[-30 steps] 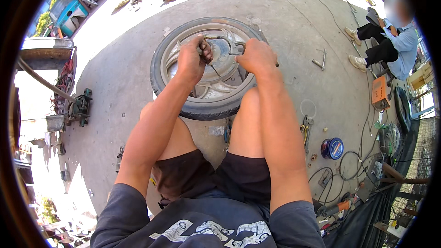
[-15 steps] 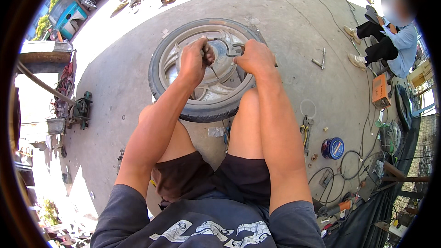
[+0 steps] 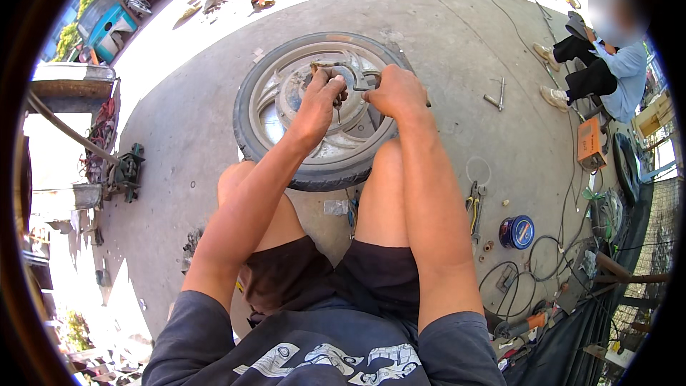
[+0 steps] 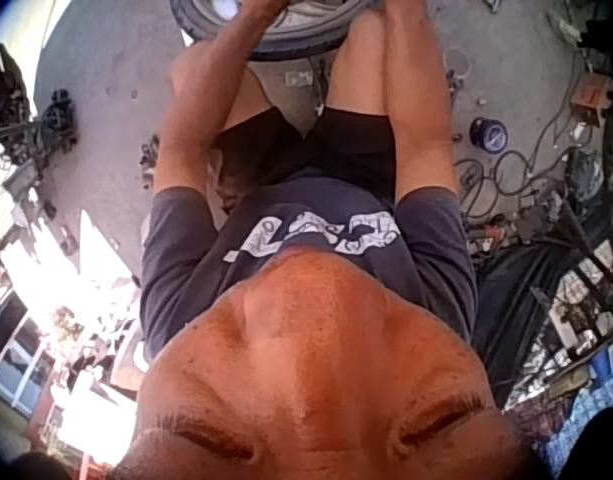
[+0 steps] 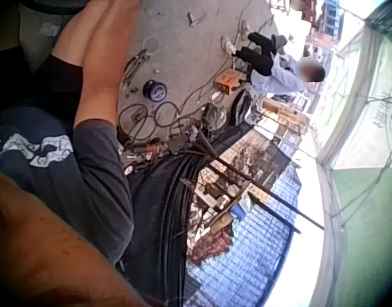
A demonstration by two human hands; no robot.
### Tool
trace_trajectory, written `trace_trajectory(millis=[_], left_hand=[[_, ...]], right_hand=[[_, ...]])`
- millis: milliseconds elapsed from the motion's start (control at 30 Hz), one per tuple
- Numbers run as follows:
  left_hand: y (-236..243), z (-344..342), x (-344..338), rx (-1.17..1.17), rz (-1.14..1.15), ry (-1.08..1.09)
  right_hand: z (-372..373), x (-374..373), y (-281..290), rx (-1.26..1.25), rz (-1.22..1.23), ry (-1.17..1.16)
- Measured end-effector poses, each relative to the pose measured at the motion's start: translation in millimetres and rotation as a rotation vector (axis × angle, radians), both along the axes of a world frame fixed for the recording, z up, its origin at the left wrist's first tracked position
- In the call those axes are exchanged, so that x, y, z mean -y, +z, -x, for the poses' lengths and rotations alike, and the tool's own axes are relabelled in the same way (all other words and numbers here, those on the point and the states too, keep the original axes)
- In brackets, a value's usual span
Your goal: The person sits on the ground and uses a hammer and a metal tool to work on a motorcycle tire mounted on a stand. They repeatedly strike the tire rim and adjust the tool around the wheel hub.
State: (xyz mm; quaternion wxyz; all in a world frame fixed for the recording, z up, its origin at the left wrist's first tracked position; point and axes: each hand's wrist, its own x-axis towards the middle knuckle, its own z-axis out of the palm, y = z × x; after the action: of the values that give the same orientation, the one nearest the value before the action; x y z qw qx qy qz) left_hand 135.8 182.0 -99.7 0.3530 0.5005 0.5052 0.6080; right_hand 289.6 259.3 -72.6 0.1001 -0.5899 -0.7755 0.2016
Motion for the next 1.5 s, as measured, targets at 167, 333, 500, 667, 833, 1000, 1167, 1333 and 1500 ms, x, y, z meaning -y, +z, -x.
trace_trajectory(millis=[167,333,500,667,833,1000,1167,1333,1500], left_hand=[[0,-3,2,0.138,0.015,0.071],[-2,25,-16,0.124,0.197,-0.239],[14,5,-16,0.084,0.111,-0.18],[1,-17,9,0.103,-0.014,0.08],[4,-7,6,0.303,0.029,-0.124],[18,-18,10,0.284,0.026,-0.187],[9,-22,17,0.183,-0.014,-0.037],[7,-9,16,0.299,0.074,-0.186],[18,-23,15,0.166,-0.002,-0.012]], right_hand=[[0,9,6,0.002,0.007,-0.01],[2,16,7,0.023,0.02,-0.03],[-6,14,24,0.032,0.06,-0.018],[-9,25,24,0.033,0.031,-0.015],[-10,28,29,-0.007,0.059,0.005],[-22,28,29,-0.004,0.079,-0.01],[-16,35,35,0.002,0.054,-0.009],[-19,37,27,0.003,-0.003,-0.023],[-22,36,33,-0.002,0.015,-0.026]])
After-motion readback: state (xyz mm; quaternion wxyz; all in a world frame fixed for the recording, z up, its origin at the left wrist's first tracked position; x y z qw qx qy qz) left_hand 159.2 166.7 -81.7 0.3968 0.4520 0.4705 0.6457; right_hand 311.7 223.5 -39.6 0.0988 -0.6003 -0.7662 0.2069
